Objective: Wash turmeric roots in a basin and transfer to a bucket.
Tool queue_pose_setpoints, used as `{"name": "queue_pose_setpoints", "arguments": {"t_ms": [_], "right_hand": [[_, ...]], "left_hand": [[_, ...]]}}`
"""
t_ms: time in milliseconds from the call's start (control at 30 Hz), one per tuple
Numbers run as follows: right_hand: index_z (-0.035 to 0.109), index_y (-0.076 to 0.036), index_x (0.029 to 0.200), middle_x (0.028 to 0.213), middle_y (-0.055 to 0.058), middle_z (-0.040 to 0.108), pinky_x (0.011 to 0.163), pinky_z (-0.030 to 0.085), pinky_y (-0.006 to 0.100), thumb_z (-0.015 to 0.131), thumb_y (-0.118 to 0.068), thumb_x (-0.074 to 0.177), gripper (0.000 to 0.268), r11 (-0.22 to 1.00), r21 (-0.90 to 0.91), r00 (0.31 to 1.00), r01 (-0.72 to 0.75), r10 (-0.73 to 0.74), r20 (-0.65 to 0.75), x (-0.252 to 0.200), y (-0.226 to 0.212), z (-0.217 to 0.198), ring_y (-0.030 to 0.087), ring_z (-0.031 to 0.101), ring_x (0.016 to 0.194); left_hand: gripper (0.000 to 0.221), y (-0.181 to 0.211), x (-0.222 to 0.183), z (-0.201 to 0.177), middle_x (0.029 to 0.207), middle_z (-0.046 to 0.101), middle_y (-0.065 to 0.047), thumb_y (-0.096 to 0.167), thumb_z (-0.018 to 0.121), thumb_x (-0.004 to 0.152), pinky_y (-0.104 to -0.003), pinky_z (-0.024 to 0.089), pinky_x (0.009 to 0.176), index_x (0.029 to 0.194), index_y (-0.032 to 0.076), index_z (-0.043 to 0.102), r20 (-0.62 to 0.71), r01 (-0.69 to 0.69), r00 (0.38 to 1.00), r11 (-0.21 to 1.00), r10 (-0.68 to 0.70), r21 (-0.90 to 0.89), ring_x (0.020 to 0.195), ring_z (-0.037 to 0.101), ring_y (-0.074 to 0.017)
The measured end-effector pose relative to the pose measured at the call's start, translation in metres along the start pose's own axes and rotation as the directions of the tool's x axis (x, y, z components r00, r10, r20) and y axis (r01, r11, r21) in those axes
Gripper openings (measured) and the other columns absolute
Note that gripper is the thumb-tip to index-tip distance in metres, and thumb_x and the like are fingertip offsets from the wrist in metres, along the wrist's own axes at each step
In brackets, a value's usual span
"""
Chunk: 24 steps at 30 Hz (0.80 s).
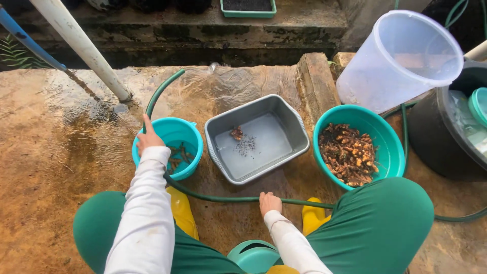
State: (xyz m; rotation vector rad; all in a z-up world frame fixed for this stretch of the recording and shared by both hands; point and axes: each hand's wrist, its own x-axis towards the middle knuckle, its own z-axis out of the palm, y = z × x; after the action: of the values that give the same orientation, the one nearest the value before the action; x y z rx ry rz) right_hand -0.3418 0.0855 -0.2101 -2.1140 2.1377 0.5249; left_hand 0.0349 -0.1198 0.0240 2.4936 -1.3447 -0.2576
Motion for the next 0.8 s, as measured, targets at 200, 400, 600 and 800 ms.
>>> {"name": "queue_pose_setpoints", "arguments": {"t_ms": [200, 400, 600, 800], "right_hand": [[0.063, -0.015, 0.113, 0.095, 0.011, 0.078, 0.071, 0.060, 0.043, 0.047, -0.020, 0.106, 0.018, 0.976, 0.187, 0.994, -0.109, 0.105, 0.034, 0.028, -0.010, 0.007, 0.029, 0.075, 0.085], [0.057, -0.010, 0.120, 0.093, 0.011, 0.081, 0.083, 0.059, 0.043, 0.078, -0.030, 0.084, 0.046, 0.874, 0.483, 0.958, -0.051, -0.093, 0.270, -0.005, -0.027, -0.139, 0.027, 0.077, 0.093], [0.071, -0.013, 0.112, 0.106, 0.012, 0.070, 0.088, 0.053, 0.043, 0.096, -0.054, 0.061, 0.070, 0.801, 0.558, 0.936, 0.216, -0.333, 0.116, -0.030, -0.052, -0.208, 0.030, 0.067, 0.106], [0.075, -0.007, 0.099, 0.084, 0.016, 0.076, 0.071, 0.059, 0.048, 0.082, -0.054, 0.076, 0.053, 0.537, 0.829, 0.816, 0.154, -0.542, 0.200, 0.005, -0.053, -0.302, 0.033, 0.075, 0.077]], "left_hand": [[0.090, 0.040, -0.008, -0.042, 0.114, 0.062, -0.024, 0.002, 0.054, 0.097, -0.054, 0.053, 0.086, 0.167, 0.041, 0.014, 0.002, -0.112, 0.994, 0.988, 0.112, -0.102, 0.103, 0.065, -0.0439], [0.096, 0.059, -0.005, -0.043, 0.114, 0.061, -0.023, -0.004, 0.056, 0.093, -0.053, 0.054, 0.085, 0.166, 0.044, 0.016, -0.075, -0.209, 0.977, 0.966, 0.200, -0.149, 0.100, 0.067, -0.0422], [0.081, 0.060, 0.025, -0.033, 0.122, 0.057, -0.026, 0.000, 0.059, 0.095, -0.050, 0.057, 0.080, 0.163, 0.035, 0.031, -0.226, -0.189, 0.961, 0.975, 0.158, -0.120, 0.093, 0.069, -0.0418], [0.085, 0.039, 0.032, -0.023, 0.113, 0.062, -0.020, -0.001, 0.062, 0.090, -0.050, 0.056, 0.082, 0.161, 0.037, 0.033, -0.201, -0.083, 0.979, 0.976, 0.042, -0.201, 0.096, 0.068, -0.0391]]}}
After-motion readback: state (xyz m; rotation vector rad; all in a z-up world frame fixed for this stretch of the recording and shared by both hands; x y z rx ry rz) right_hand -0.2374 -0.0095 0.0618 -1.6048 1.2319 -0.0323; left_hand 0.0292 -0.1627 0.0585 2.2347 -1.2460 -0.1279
